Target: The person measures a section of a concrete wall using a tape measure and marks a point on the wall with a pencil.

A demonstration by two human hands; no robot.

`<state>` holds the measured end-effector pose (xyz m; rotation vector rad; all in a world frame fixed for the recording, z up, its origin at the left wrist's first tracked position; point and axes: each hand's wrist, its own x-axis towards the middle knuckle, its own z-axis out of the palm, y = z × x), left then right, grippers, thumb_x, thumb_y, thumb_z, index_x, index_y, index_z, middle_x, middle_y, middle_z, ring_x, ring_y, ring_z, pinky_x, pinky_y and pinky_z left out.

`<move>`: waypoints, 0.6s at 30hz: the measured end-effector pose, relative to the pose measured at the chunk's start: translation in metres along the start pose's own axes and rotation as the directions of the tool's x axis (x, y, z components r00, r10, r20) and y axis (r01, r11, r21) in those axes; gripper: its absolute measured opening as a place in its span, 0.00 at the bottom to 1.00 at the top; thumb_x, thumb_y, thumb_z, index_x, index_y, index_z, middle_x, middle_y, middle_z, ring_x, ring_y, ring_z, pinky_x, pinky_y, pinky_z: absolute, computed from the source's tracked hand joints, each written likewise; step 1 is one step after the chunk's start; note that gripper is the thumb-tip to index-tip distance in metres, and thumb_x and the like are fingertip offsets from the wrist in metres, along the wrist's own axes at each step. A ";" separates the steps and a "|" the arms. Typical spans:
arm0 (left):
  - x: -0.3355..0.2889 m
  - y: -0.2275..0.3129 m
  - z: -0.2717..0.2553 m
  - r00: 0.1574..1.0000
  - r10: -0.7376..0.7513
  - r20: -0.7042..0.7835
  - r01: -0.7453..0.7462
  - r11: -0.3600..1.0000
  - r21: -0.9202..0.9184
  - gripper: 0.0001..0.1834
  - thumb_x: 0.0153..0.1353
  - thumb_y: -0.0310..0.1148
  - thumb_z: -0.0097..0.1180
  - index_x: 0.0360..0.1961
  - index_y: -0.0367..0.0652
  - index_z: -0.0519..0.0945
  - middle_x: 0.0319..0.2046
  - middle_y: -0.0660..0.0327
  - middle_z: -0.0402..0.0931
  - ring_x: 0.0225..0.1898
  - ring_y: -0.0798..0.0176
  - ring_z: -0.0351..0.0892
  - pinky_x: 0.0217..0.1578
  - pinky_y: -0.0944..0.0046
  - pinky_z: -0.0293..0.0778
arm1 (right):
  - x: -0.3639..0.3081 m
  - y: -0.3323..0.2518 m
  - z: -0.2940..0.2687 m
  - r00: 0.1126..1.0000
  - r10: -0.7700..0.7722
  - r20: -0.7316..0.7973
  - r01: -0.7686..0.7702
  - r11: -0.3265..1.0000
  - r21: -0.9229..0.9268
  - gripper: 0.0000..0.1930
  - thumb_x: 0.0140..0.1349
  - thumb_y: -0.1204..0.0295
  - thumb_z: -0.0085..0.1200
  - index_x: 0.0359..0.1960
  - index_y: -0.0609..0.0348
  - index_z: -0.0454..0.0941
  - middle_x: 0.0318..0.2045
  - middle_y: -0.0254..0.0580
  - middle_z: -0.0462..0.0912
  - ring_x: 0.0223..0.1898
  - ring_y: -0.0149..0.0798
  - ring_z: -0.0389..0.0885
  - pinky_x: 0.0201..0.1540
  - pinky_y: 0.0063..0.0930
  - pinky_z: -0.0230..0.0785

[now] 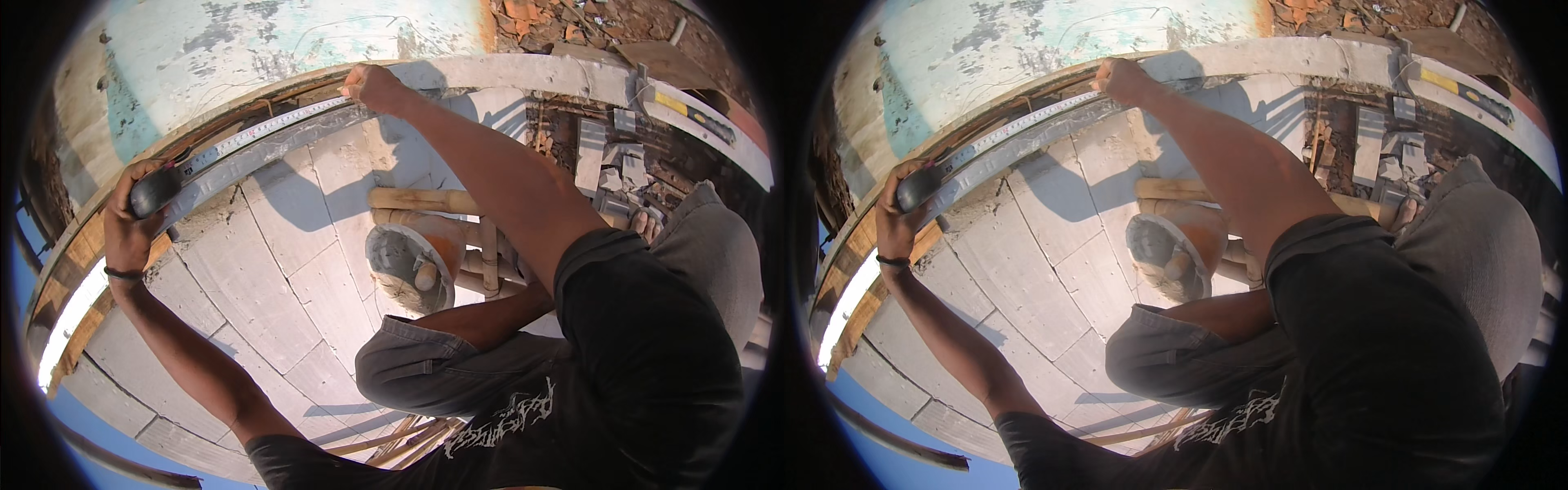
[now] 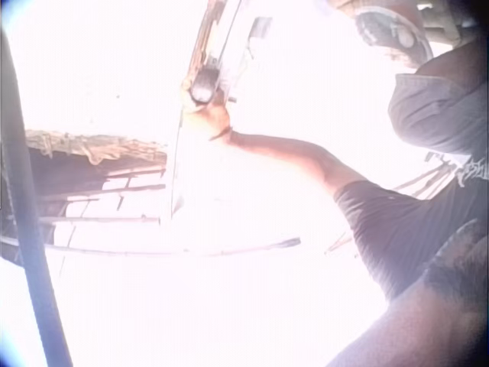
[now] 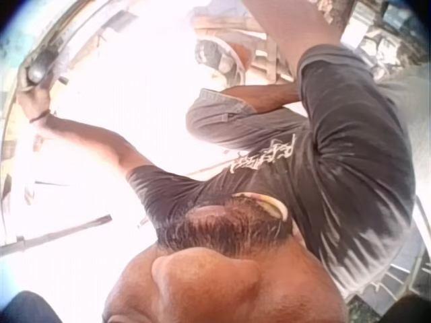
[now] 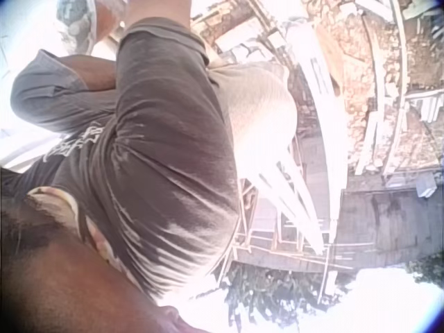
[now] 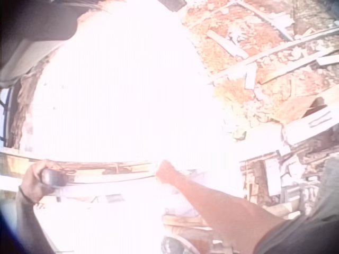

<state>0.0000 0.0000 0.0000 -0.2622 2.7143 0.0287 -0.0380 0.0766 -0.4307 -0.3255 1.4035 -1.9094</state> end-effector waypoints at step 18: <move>0.000 0.003 0.002 0.996 0.093 0.002 -0.093 0.995 0.037 0.28 0.40 0.09 0.56 0.45 0.40 0.77 0.46 0.63 0.79 0.51 0.65 0.75 0.57 0.65 0.68 | -0.005 0.001 0.004 0.998 -0.022 -0.061 0.022 1.000 -0.009 0.14 0.64 0.63 0.57 0.44 0.61 0.78 0.37 0.47 0.82 0.38 0.39 0.80 0.41 0.35 0.72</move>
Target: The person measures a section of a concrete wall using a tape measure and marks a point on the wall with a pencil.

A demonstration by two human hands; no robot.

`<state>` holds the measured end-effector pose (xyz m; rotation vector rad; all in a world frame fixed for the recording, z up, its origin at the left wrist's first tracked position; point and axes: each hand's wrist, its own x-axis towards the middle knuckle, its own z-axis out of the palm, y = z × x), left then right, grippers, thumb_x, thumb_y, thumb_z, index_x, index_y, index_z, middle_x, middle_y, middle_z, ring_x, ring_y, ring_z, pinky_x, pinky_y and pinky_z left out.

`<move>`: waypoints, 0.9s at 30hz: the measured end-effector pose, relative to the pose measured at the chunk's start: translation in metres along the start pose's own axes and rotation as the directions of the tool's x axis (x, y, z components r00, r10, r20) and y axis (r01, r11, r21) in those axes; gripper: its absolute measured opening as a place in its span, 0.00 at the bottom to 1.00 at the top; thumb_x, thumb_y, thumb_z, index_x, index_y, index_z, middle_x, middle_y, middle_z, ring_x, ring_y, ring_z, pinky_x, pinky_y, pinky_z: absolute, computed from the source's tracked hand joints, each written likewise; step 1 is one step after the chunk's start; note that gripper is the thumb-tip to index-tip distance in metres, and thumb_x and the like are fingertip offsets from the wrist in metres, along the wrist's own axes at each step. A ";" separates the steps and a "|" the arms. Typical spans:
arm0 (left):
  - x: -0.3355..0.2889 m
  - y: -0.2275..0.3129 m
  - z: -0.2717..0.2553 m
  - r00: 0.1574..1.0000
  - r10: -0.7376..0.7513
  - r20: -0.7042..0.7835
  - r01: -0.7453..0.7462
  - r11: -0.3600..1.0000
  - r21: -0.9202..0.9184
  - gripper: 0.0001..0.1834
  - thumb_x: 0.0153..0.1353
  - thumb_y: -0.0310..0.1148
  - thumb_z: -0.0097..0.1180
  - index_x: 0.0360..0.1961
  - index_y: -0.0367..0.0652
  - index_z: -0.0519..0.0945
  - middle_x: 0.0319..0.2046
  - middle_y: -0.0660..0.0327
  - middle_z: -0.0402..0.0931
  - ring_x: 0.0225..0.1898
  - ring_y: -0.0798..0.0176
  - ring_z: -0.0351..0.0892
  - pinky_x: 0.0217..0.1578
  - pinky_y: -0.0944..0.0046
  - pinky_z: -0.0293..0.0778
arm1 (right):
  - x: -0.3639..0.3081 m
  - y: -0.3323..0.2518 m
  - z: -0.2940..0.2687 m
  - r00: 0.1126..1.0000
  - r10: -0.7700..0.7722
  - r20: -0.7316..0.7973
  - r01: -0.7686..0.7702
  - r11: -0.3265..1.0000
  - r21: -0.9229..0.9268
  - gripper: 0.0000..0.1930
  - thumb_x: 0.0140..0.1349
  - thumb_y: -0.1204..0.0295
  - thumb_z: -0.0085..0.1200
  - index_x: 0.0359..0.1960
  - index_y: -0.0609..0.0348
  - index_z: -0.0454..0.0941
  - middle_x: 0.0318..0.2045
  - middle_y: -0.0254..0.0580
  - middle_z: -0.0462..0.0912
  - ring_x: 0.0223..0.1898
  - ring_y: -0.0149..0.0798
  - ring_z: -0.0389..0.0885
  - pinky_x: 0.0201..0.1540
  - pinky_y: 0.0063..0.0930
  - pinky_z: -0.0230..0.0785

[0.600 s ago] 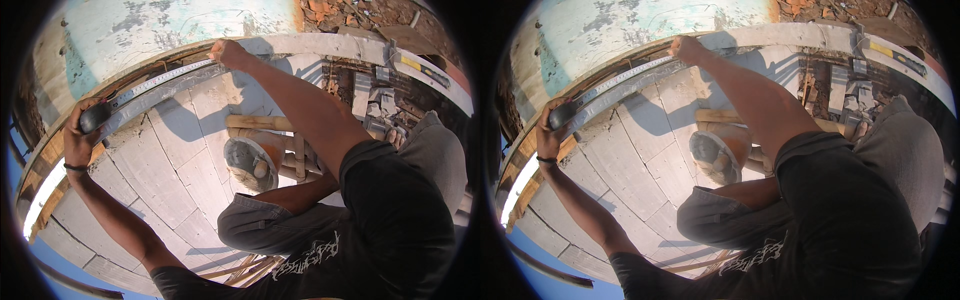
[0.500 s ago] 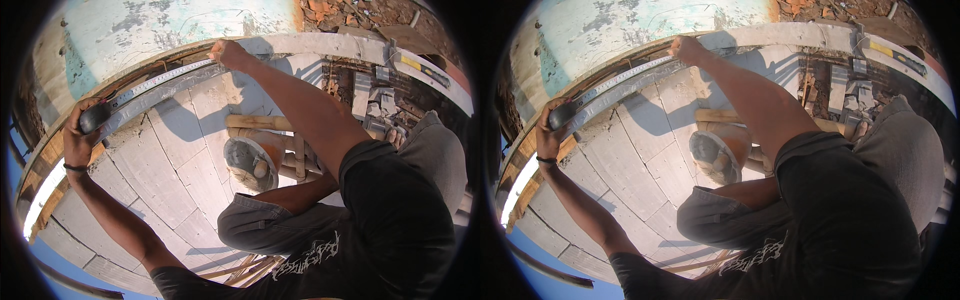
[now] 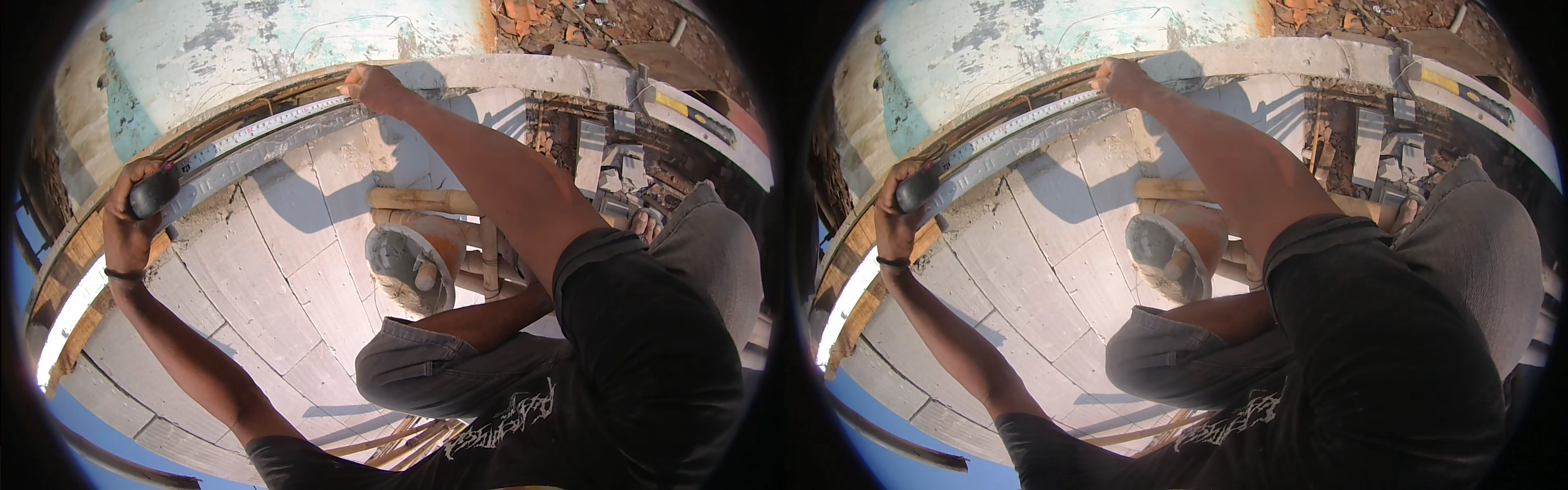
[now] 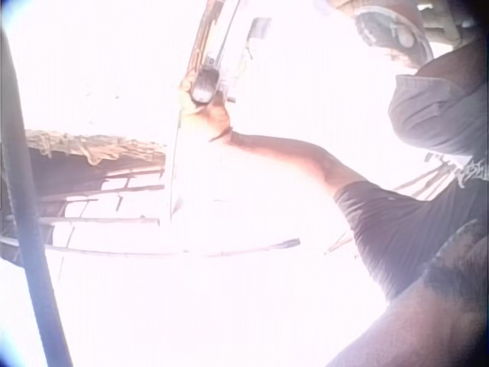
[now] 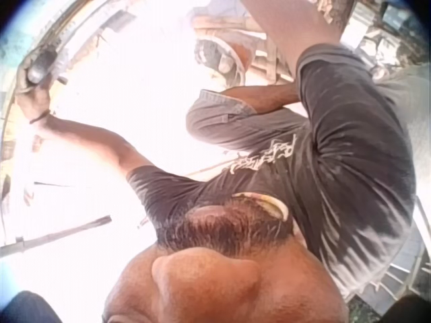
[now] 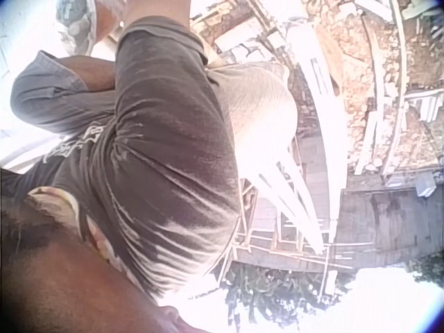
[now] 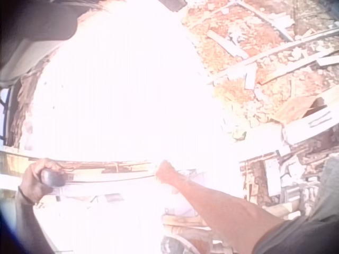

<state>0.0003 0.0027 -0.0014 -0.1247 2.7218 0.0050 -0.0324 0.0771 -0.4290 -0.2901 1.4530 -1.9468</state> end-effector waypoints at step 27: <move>-0.001 -0.002 0.000 0.998 -0.057 -0.016 0.056 0.998 -0.029 0.28 0.38 0.11 0.53 0.46 0.40 0.77 0.43 0.63 0.79 0.49 0.66 0.75 0.54 0.66 0.68 | 0.015 0.016 0.002 0.997 0.016 0.079 -0.017 1.000 0.019 0.17 0.62 0.62 0.58 0.46 0.59 0.78 0.45 0.50 0.81 0.49 0.44 0.78 0.52 0.38 0.70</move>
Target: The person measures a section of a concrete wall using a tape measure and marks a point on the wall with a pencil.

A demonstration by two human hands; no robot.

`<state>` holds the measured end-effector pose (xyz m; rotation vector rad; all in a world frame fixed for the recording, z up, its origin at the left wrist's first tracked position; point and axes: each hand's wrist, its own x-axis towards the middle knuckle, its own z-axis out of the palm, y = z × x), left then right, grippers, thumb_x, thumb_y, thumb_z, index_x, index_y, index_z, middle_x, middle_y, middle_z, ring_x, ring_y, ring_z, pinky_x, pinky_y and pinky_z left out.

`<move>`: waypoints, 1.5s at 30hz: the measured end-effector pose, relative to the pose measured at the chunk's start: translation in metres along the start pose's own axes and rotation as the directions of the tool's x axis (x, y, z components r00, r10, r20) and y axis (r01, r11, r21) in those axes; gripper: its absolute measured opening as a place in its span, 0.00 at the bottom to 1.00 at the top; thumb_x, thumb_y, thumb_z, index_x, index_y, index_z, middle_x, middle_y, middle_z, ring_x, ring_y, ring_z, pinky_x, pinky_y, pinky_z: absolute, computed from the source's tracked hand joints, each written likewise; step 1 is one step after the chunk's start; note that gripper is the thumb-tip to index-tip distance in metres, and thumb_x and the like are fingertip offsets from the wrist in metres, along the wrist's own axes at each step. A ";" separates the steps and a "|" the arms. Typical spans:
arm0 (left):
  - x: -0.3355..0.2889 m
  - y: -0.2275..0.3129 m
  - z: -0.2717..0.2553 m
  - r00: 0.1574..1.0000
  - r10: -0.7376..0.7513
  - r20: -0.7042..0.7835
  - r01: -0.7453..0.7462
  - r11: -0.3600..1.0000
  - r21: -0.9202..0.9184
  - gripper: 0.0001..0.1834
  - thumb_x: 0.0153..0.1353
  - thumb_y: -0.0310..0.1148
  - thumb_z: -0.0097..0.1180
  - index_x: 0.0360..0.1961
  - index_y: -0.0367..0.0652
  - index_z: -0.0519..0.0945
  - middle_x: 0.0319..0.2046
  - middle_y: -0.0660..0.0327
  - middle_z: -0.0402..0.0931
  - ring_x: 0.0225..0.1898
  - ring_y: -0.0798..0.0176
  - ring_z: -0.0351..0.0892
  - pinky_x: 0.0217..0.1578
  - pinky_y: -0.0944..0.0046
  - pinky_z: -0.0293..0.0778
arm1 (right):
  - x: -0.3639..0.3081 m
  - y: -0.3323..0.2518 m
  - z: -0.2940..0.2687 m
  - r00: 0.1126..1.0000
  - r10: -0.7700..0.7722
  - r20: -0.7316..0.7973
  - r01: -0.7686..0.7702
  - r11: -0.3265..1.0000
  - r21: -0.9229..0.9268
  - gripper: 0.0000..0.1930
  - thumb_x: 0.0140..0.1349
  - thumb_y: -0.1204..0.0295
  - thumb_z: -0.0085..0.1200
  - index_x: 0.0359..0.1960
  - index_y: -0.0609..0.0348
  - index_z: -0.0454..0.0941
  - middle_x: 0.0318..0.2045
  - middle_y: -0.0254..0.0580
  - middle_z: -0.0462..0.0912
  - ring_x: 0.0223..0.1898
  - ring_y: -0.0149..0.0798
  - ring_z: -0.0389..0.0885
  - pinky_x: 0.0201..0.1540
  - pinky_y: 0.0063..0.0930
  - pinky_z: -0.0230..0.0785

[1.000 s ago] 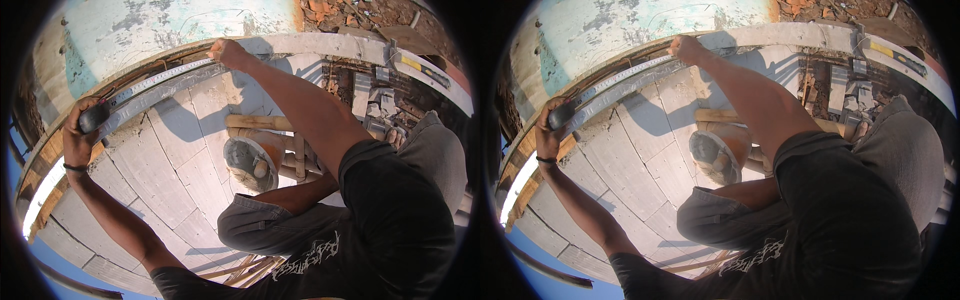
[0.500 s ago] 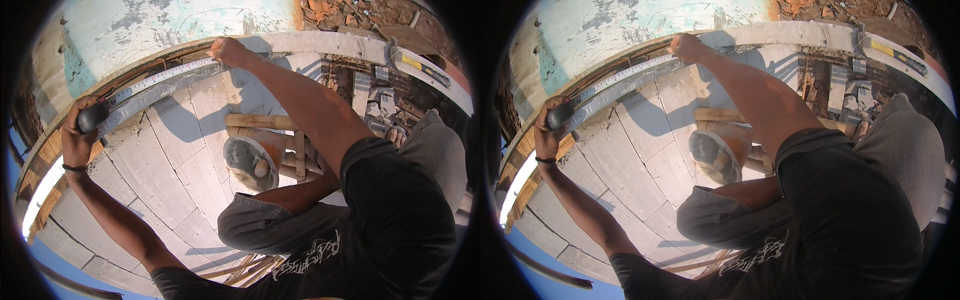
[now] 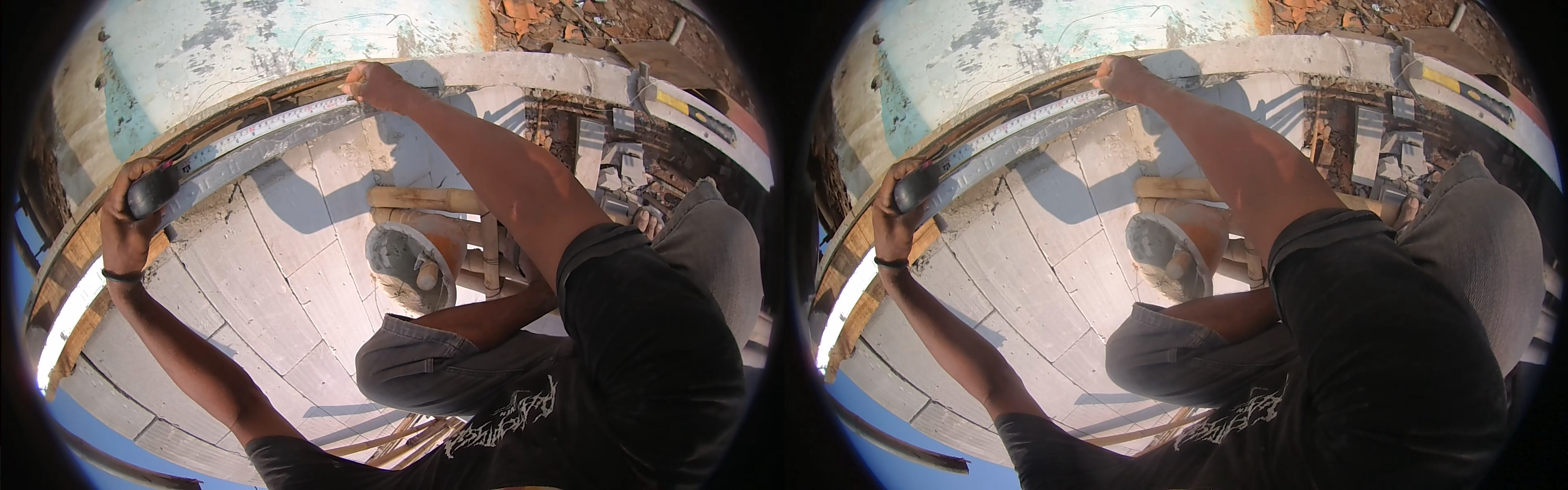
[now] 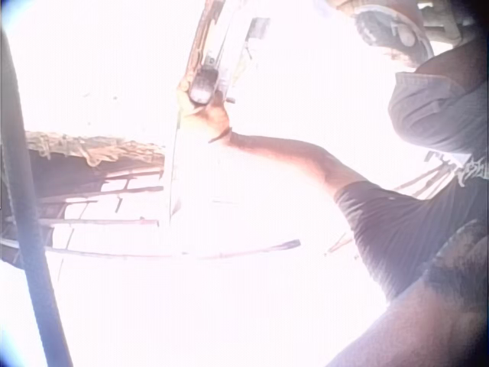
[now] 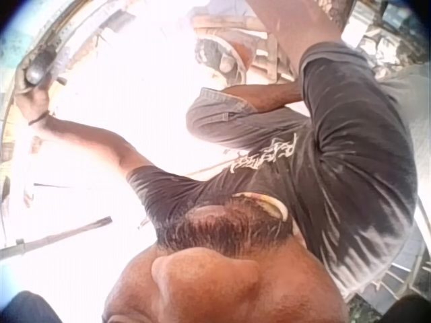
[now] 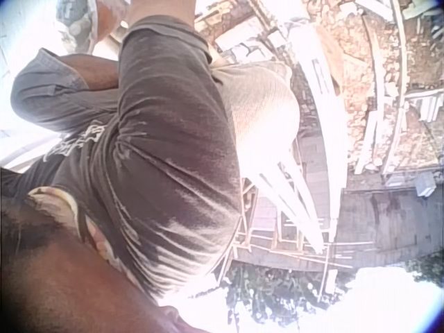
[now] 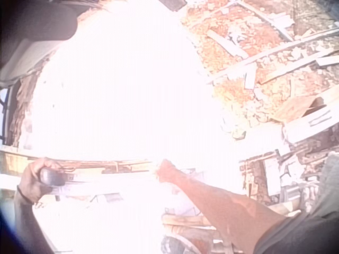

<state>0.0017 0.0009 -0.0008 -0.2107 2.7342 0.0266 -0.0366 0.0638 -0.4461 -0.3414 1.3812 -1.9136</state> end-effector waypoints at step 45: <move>-0.002 0.008 -0.001 1.000 -0.019 0.001 0.019 1.000 0.008 0.28 0.40 0.10 0.52 0.46 0.40 0.77 0.44 0.64 0.79 0.48 0.69 0.75 0.53 0.69 0.67 | -0.084 -0.111 0.093 0.915 -0.327 -0.234 0.383 0.887 0.257 0.11 0.62 0.71 0.55 0.40 0.66 0.74 0.34 0.49 0.83 0.37 0.41 0.82 0.41 0.32 0.73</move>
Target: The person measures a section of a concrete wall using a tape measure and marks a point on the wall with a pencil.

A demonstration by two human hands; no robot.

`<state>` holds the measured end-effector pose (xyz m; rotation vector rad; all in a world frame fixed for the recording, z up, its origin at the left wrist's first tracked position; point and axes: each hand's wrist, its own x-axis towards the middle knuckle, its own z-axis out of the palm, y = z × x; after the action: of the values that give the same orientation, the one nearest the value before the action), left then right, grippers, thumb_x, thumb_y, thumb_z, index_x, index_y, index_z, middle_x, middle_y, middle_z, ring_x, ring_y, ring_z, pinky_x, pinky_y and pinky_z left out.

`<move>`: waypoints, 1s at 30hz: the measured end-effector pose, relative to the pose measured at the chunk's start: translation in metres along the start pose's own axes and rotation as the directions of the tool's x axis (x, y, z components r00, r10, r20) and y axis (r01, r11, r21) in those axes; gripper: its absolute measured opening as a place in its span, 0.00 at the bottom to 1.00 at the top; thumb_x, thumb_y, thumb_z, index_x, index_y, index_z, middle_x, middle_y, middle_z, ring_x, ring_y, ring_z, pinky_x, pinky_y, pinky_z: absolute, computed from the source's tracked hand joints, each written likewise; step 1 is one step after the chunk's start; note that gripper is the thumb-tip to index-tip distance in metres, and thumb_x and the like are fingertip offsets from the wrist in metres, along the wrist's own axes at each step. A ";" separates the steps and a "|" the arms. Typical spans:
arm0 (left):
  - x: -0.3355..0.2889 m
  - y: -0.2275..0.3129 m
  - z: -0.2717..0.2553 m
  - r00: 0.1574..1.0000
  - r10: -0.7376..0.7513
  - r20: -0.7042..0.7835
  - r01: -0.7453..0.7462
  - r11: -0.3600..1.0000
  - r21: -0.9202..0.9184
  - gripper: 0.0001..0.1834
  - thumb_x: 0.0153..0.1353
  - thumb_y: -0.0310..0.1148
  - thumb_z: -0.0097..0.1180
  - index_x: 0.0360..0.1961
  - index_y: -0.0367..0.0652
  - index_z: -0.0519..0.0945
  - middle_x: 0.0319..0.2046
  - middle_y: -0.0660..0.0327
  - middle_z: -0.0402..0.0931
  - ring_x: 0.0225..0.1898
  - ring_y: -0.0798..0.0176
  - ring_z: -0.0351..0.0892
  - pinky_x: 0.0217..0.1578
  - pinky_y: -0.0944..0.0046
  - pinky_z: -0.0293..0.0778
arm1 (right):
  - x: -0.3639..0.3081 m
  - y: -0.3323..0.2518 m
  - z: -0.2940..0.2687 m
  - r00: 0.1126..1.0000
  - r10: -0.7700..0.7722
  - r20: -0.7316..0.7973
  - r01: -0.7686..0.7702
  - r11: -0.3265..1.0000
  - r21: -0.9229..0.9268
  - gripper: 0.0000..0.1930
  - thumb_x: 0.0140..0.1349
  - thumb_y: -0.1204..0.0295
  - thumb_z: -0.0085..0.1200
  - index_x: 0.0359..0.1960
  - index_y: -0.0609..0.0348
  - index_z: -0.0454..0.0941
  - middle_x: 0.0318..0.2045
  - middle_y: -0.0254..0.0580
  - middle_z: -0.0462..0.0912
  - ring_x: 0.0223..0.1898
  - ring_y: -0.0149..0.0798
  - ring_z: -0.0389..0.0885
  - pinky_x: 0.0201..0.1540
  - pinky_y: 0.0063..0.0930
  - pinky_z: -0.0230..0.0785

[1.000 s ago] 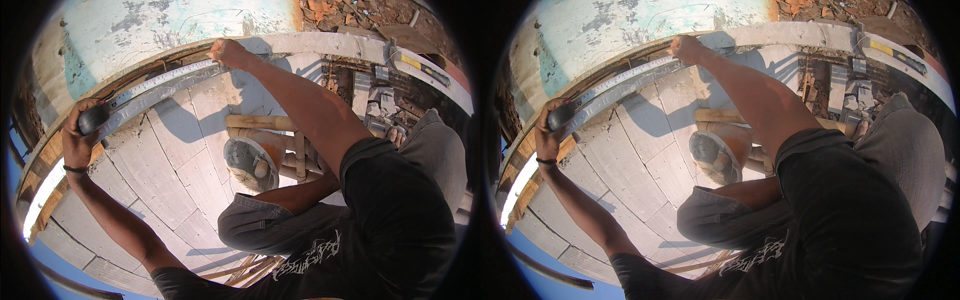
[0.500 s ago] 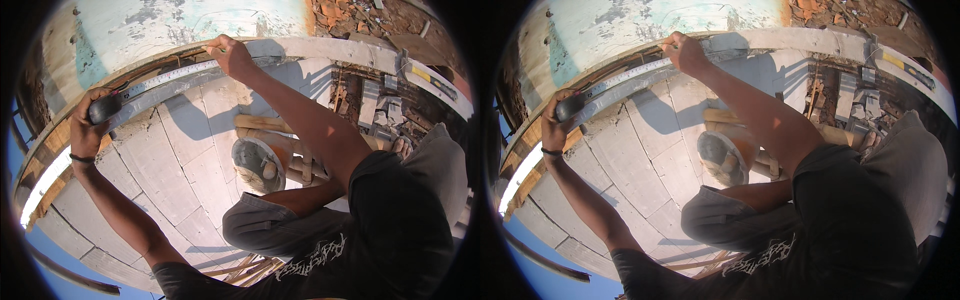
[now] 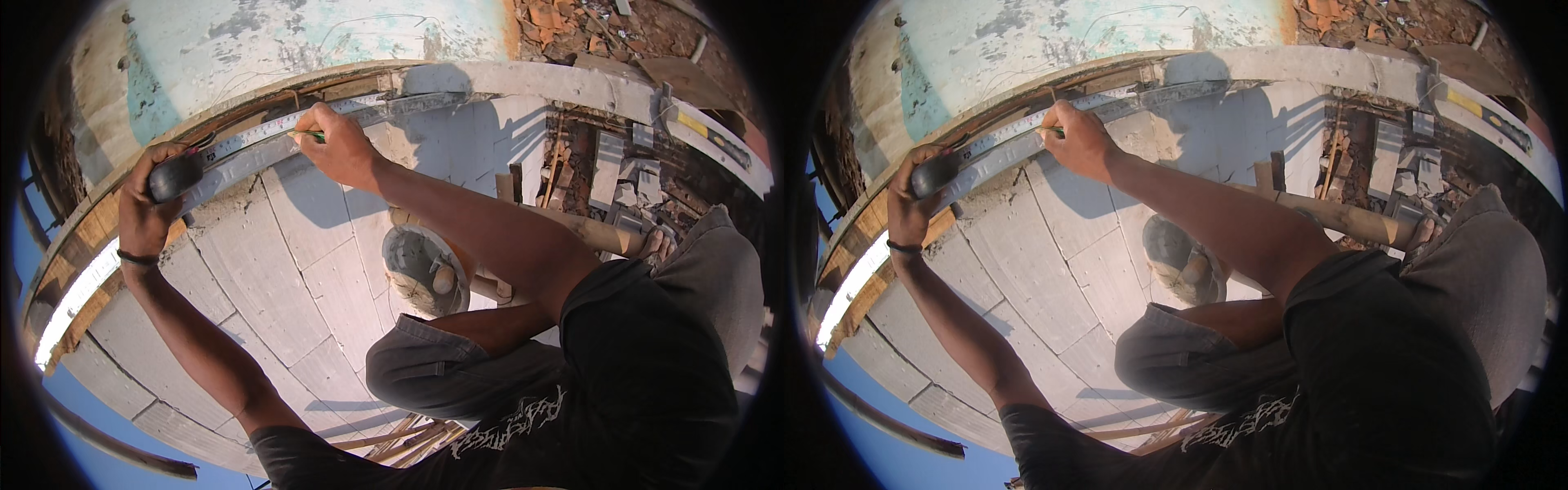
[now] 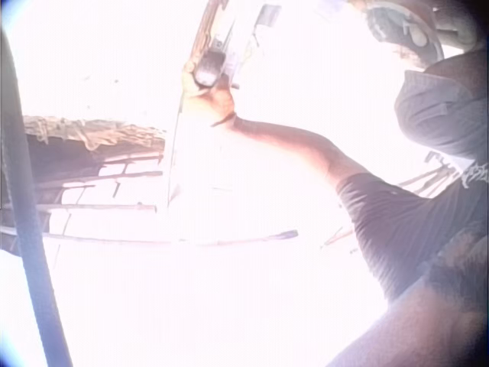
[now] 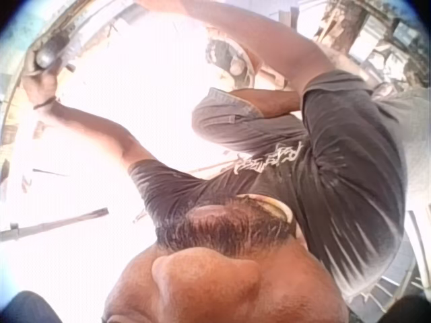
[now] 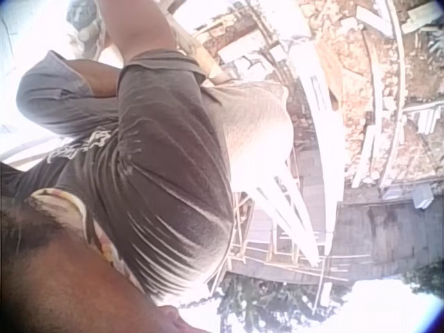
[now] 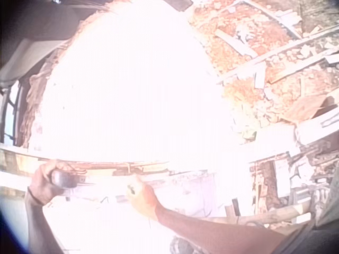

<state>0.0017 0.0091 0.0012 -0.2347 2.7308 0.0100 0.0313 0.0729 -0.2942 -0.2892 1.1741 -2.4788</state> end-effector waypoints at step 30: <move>0.003 0.001 0.002 1.000 0.023 -0.003 -0.023 0.999 0.027 0.26 0.42 0.11 0.54 0.46 0.40 0.77 0.44 0.64 0.79 0.48 0.69 0.75 0.53 0.69 0.67 | 0.002 0.004 0.007 0.999 0.035 0.021 -0.036 0.999 0.037 0.11 0.64 0.69 0.53 0.40 0.66 0.72 0.34 0.52 0.81 0.37 0.43 0.81 0.41 0.36 0.72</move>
<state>0.0001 0.0096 -0.0020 -0.1956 2.7355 -0.0202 0.0326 0.0648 -0.2932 -0.2795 1.1145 -2.4583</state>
